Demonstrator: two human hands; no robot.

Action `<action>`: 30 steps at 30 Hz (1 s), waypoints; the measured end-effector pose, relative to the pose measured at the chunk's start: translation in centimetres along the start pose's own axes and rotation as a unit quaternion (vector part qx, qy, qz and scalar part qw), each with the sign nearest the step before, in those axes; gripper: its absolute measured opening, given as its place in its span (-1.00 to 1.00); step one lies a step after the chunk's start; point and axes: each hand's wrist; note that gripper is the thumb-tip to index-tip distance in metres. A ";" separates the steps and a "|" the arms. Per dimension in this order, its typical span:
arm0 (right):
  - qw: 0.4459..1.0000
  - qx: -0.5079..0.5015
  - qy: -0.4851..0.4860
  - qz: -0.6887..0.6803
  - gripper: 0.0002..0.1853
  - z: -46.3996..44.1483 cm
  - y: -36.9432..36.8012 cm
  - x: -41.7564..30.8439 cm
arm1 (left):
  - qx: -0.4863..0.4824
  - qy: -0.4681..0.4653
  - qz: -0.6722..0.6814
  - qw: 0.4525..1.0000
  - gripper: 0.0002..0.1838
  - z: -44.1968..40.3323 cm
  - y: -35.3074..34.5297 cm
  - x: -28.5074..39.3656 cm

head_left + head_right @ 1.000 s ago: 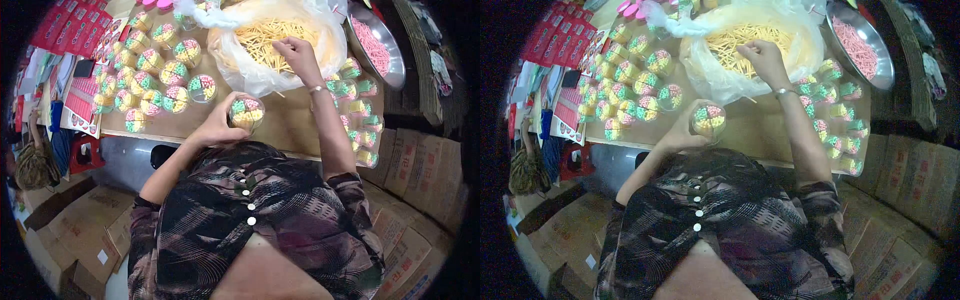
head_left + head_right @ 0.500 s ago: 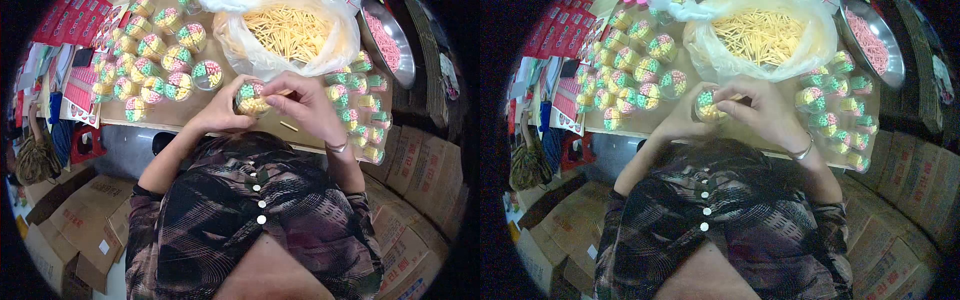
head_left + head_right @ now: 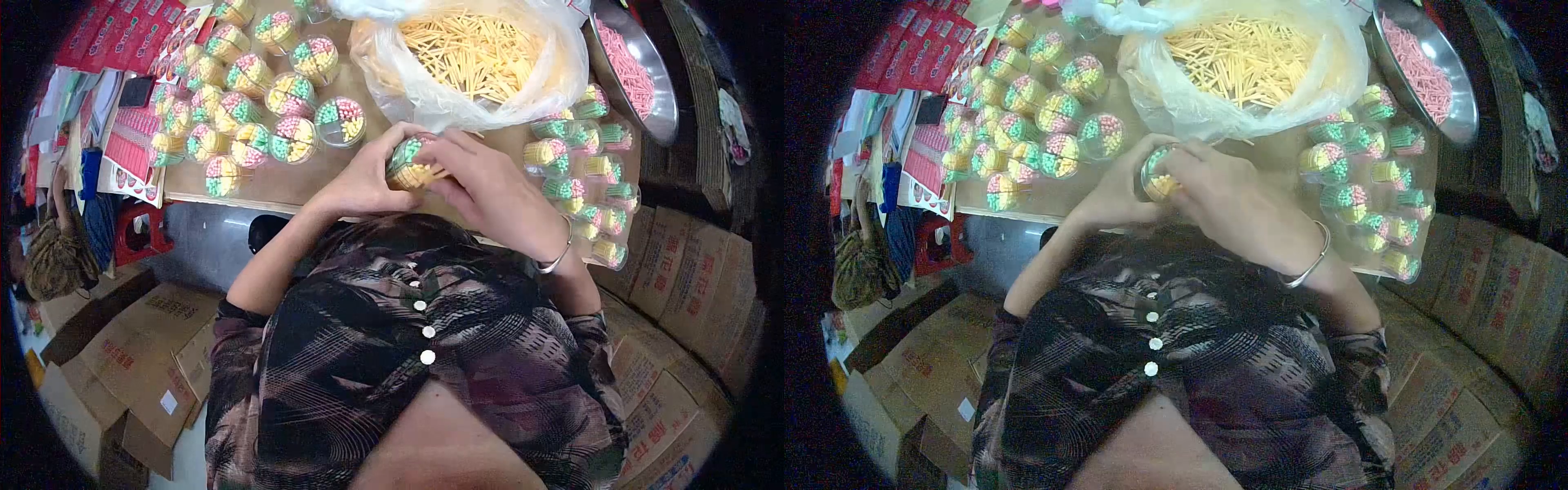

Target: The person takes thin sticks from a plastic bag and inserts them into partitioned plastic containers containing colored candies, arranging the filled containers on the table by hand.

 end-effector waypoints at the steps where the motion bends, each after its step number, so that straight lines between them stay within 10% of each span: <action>1: 0.999 0.028 0.005 0.016 -0.79 0.2 -0.2 -0.4 | 0.005 -0.005 0.006 1.000 -0.27 0.1 -0.1 0.0; 12: 0.993 0.111 0.013 0.038 -0.79 1.7 1.0 -0.4 | 0.060 -0.106 0.008 0.992 -0.22 0.2 -0.2 -0.9; 17: 0.979 0.007 -0.172 0.106 -0.84 5.9 0.1 5.4 | 0.015 -0.038 0.164 0.986 -0.16 0.4 -0.1 -2.0; 26: 0.970 -0.066 -0.159 0.174 -0.88 8.1 -3.6 10.1 | -0.019 -0.054 -0.040 0.998 -0.20 -0.3 -1.1 -5.7; 30: 0.972 0.055 -0.110 0.200 -0.87 5.7 -4.2 11.4 | 0.077 -0.175 -0.157 0.969 -0.26 1.2 -1.1 -4.1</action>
Point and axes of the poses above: each hand's wrist, its own z-axis away from the middle knuckle, its own y-axis out of the back of the hand, x = y × z, and after that the axes turned 7 degrees about y, right-handed
